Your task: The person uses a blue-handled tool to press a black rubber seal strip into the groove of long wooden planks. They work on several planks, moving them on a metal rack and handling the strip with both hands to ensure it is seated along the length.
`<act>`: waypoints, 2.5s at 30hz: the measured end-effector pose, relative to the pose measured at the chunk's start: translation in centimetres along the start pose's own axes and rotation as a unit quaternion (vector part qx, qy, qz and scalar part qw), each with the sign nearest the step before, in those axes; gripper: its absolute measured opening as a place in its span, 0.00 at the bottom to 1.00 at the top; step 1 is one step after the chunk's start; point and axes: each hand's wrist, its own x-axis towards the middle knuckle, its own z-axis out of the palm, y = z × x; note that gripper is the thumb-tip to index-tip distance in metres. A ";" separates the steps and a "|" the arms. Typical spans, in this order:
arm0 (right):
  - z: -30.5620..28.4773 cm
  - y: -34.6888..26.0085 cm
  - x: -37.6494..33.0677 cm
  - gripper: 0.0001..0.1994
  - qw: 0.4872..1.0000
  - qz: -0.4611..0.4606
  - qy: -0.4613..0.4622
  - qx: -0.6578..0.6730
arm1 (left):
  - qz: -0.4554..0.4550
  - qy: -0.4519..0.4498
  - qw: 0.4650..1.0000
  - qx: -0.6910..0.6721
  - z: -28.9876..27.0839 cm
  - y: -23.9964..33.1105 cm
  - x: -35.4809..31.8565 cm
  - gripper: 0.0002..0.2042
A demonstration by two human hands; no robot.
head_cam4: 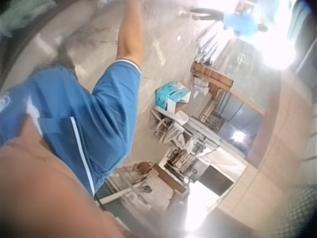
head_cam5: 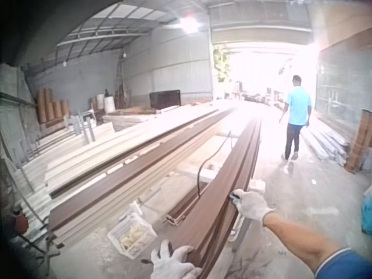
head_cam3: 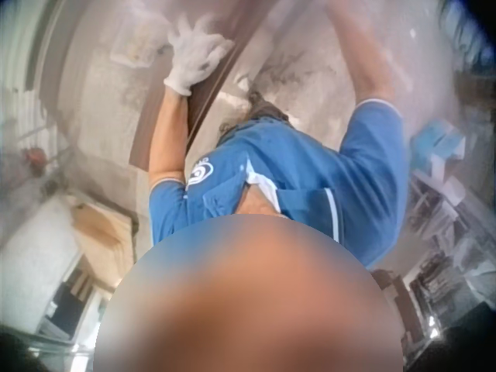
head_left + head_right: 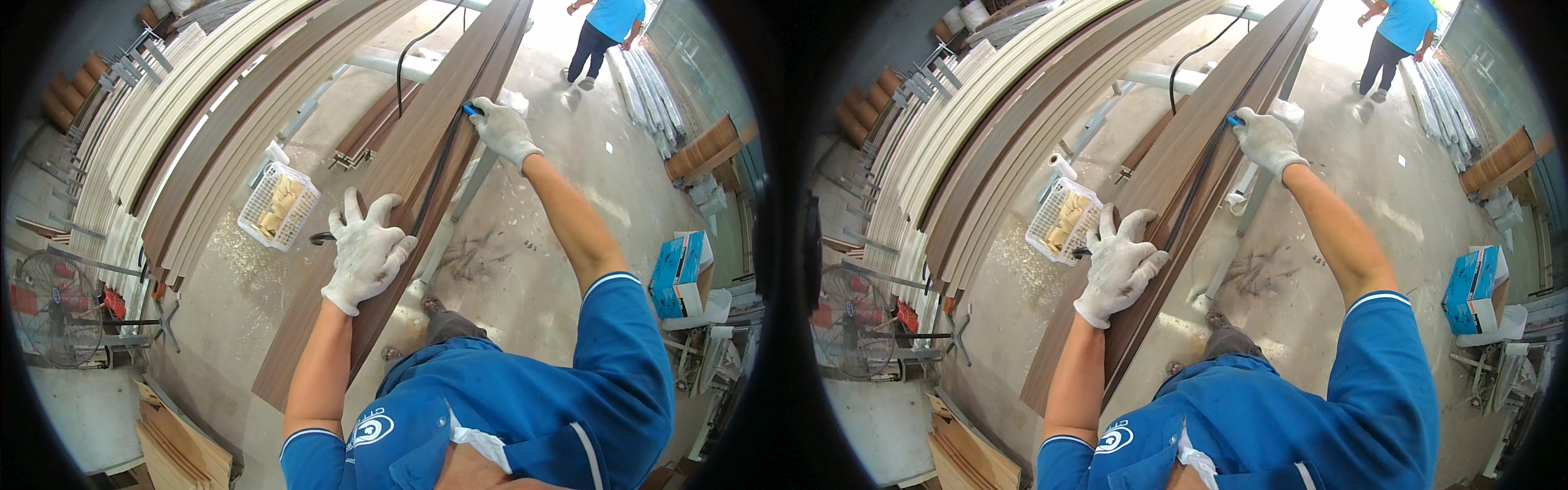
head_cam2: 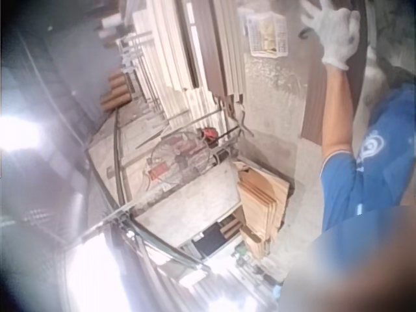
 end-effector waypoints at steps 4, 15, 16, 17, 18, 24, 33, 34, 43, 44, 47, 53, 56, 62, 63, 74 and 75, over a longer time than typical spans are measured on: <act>-0.3 -0.2 0.4 0.16 1.000 -0.009 -0.002 -0.007 | 0.012 0.011 1.000 0.015 0.1 -0.1 -0.6 0.15; -0.1 0.3 0.7 0.16 1.000 -0.015 -0.007 -0.010 | -0.096 0.206 0.973 0.029 0.8 1.0 -2.3 0.09; -0.1 0.3 0.8 0.16 1.000 -0.013 -0.008 -0.013 | -0.090 0.200 0.975 0.032 0.5 1.1 -2.5 0.08; -0.1 0.3 0.8 0.16 1.000 -0.014 -0.009 -0.014 | -0.093 0.177 0.979 0.029 0.4 1.3 -2.7 0.08; -0.1 0.3 0.8 0.16 1.000 -0.011 -0.008 -0.015 | -0.113 0.156 0.981 0.030 0.3 1.7 -2.9 0.07; -0.4 -0.2 0.7 0.16 1.000 0.000 -0.015 -0.024 | -0.057 0.162 0.978 0.120 0.8 3.6 -3.9 0.10; -0.4 -0.8 0.5 0.16 1.000 -0.006 -0.014 0.000 | -0.075 0.055 0.992 0.084 -0.7 1.2 -3.6 0.10; -0.5 -1.0 0.4 0.16 1.000 0.000 -0.014 0.000 | -0.072 0.055 0.992 0.083 -0.7 1.3 -3.6 0.10; -1.4 -6.3 -5.6 0.16 0.997 -0.021 -0.064 -0.027 | -0.073 0.068 0.990 0.095 0.1 0.6 -3.3 0.11; -1.4 -7.2 -6.4 0.17 0.996 -0.032 -0.072 -0.040 | -0.073 0.069 0.990 0.099 0.1 0.5 -3.2 0.11; -0.2 -9.0 -11.3 0.17 0.996 -0.082 -0.037 0.008 | -0.058 0.079 0.990 0.103 0.3 0.2 -3.5 0.12; -0.2 -6.4 -10.8 0.19 0.989 -0.082 -0.008 0.121 | -0.036 0.113 0.987 0.106 0.7 1.3 -4.8 0.12; -0.4 -2.7 -6.4 0.19 0.992 -0.013 0.054 0.117 | 0.029 0.123 0.988 0.093 2.1 3.0 -4.6 0.11; -0.4 2.0 1.5 0.18 0.996 0.043 0.065 -0.037 | 0.000 0.116 0.993 0.016 2.5 3.8 -4.6 0.13; -0.3 2.1 2.3 0.18 0.997 0.057 0.050 -0.035 | -0.028 0.119 0.992 0.033 2.0 3.4 -4.7 0.13; -0.3 0.4 3.6 0.14 0.997 0.041 -0.002 -0.066 | -0.118 0.067 0.990 0.027 -0.4 1.7 -4.2 0.13; -0.2 0.2 3.2 0.13 0.998 0.036 -0.003 -0.057 | -0.120 0.062 0.990 0.033 -0.4 1.7 -4.2 0.13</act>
